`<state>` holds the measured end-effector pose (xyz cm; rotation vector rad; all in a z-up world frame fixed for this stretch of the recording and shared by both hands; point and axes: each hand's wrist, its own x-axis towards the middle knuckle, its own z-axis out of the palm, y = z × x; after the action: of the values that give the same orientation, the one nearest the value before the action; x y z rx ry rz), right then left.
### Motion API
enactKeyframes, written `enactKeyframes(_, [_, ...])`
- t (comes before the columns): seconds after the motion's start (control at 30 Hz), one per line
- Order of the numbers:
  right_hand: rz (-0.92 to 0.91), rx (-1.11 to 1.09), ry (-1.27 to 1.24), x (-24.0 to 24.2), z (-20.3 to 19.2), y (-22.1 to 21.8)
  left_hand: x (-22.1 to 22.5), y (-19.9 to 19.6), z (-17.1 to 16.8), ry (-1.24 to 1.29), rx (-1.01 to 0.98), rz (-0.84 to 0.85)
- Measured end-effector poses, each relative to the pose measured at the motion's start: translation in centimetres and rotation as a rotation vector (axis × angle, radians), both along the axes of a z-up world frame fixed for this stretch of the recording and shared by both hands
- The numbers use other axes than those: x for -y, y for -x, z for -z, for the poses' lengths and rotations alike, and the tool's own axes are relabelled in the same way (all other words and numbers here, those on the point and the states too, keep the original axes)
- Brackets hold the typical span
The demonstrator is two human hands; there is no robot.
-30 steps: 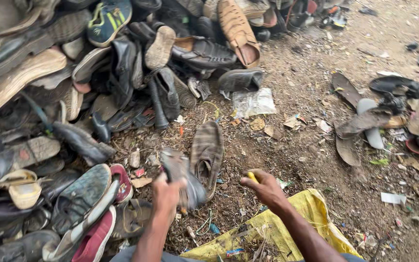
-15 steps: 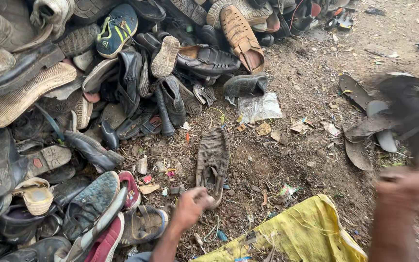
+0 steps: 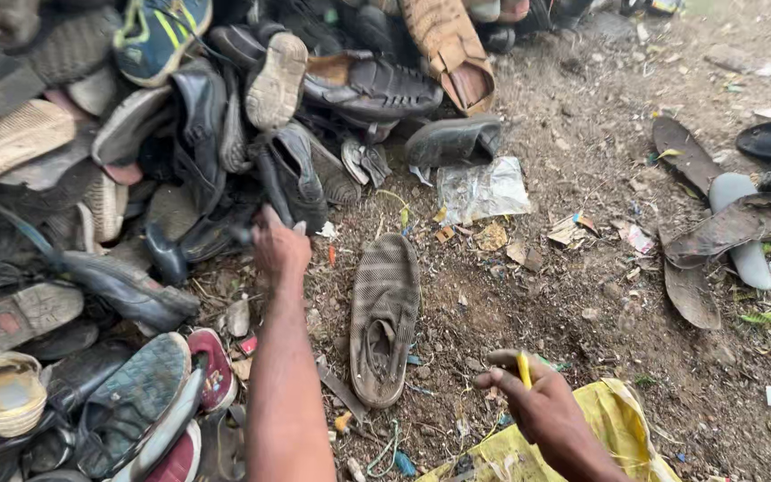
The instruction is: The person uses a small knife to cut and trim parts of several old shoes while sitting on the ground next to a large pile of discarded footwear.
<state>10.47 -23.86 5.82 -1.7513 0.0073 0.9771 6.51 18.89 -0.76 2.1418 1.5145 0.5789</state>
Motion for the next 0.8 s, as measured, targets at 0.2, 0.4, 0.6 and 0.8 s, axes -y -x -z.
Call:
enactKeyframes(0.2, [-0.026,0.029,0.106,-0.1,-0.3,-1.6,6.3,-2.0,1.0,0.264,0.101,0.06])
enactKeyframes(0.4, [0.02,0.054,0.081,1.2,-0.9,-1.5,4.5,3.6,3.6,0.148,-0.015,0.564])
enactKeyframes(0.6, [-0.065,0.066,0.062,0.6,1.4,-0.3,-4.9,5.7,3.6,-0.336,-0.465,0.366])
enactKeyframes(0.8, [-0.067,0.044,0.097,-1.0,2.3,-1.2,-6.7,4.9,6.6,-0.649,-0.686,0.39])
